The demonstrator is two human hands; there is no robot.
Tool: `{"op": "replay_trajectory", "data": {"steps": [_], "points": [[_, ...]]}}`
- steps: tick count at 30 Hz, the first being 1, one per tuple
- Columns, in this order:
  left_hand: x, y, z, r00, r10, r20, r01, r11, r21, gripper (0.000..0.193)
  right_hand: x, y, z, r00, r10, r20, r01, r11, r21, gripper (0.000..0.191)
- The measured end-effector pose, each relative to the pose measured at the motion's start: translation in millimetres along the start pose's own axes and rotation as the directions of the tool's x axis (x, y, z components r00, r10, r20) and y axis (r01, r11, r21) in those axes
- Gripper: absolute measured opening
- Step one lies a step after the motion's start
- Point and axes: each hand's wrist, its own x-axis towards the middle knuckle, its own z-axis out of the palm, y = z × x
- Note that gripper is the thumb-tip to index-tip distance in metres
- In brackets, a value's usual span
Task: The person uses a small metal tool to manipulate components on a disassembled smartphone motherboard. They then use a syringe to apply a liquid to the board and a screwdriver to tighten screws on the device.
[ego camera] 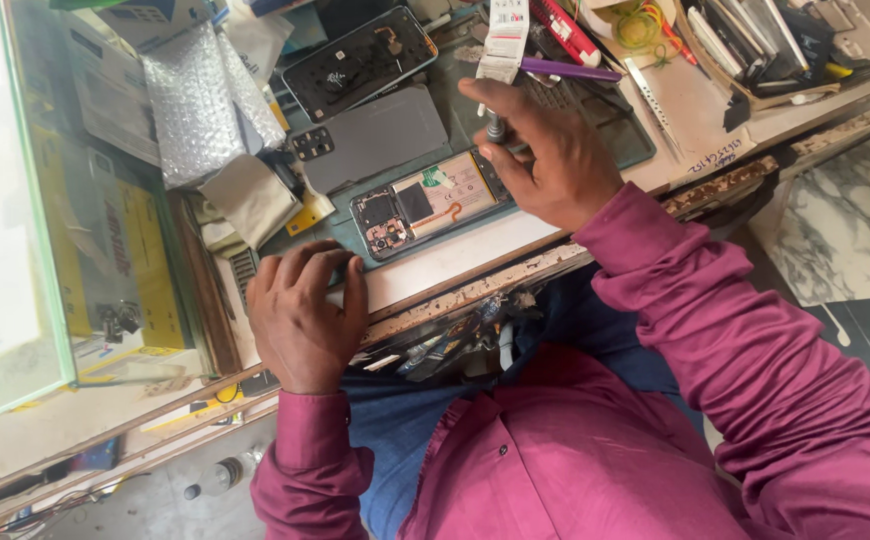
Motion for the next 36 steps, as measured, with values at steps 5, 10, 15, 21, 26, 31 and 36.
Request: {"op": "replay_trajectory", "data": {"steps": [5, 10, 15, 21, 26, 31, 36], "points": [[-10, -6, -2, 1.000, 0.000, -0.015, 0.000, 1.000, -0.007, 0.006, -3, -5, 6, 0.998, 0.019, -0.056, -0.025, 0.993, -0.113, 0.063], [-14, -13, -5, 1.000, 0.002, -0.003, -0.002, 1.000, 0.002, 0.007, -9, -11, 13, 0.999, 0.052, -0.015, -0.051, 0.998, 0.023, 0.063], [-19, -14, -7, 1.000, 0.001, -0.008, -0.001, 1.000, 0.004, 0.007, -18, -6, 15, 0.999, 0.020, -0.039, -0.021, 1.000, -0.018, 0.063], [-20, -24, -1, 1.000, -0.002, -0.007, 0.002, 1.000, 0.010, 0.007, -34, 8, 27, 0.978, 0.193, -0.080, -0.166, 0.950, 0.263, 0.070], [-19, -25, 2, 1.000, -0.004, -0.002, 0.004, 1.000, 0.004, 0.007, -40, 13, 28, 0.979, 0.195, -0.065, -0.170, 0.946, 0.275, 0.070], [-19, -22, 2, 1.000, 0.001, -0.013, -0.001, 1.000, -0.004, 0.007, -37, 11, 28, 0.987, 0.141, -0.081, -0.118, 0.962, 0.247, 0.067], [-19, -21, 1, 1.000, -0.014, -0.006, 0.014, 1.000, 0.007, 0.007, -31, 2, 22, 0.975, 0.212, -0.064, -0.188, 0.946, 0.265, 0.066]]}}
